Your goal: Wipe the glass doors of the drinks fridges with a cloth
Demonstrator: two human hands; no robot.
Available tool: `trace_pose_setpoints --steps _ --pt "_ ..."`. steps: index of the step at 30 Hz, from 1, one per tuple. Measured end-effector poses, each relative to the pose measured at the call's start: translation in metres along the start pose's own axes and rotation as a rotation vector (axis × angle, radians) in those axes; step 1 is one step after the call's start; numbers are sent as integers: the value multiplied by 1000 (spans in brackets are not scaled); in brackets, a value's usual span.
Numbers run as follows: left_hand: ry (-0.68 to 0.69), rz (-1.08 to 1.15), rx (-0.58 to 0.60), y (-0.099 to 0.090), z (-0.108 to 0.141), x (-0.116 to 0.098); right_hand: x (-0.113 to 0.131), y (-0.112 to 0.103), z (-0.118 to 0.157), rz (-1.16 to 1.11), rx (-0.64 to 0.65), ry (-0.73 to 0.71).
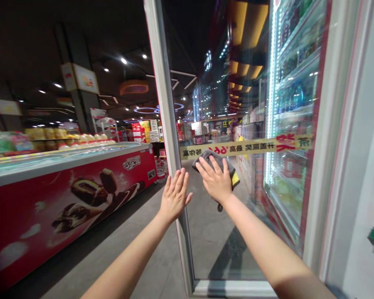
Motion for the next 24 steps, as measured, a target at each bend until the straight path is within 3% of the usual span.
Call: trace_pose_setpoints --steps 1,4,6,10,14,15,18,20,22,24 --pt "8 4 -10 -1 -3 -3 2 1 13 21 -1 31" --pt "66 21 -43 -4 -13 -14 24 7 43 -31 34 -232" --pt "109 38 -53 -4 -21 -22 16 8 43 -56 55 -286" --pt "133 67 -48 0 -37 -34 -41 -3 24 24 6 29" --pt "191 94 -35 10 -43 -48 -68 -16 66 101 -81 321" --pt "203 101 -27 13 -43 -50 -65 -16 78 105 -74 296" --pt "209 110 -22 21 -42 -54 -56 -11 93 74 25 45" --pt "200 105 -36 22 -42 -54 -72 -13 86 64 48 -25" --pt "199 101 -60 21 -42 -55 -108 -20 78 85 -11 85" --pt "204 105 -88 18 -42 -56 -143 -30 84 120 -119 291"
Point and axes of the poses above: each hand's wrist, its own z-axis away from the middle knuckle, its own y-axis out of the palm, x = y × z, the point moved 7 cm from there along -z, towards the middle knuckle, and after that the axes turned 6 degrees about z, right-handed, at the moved point
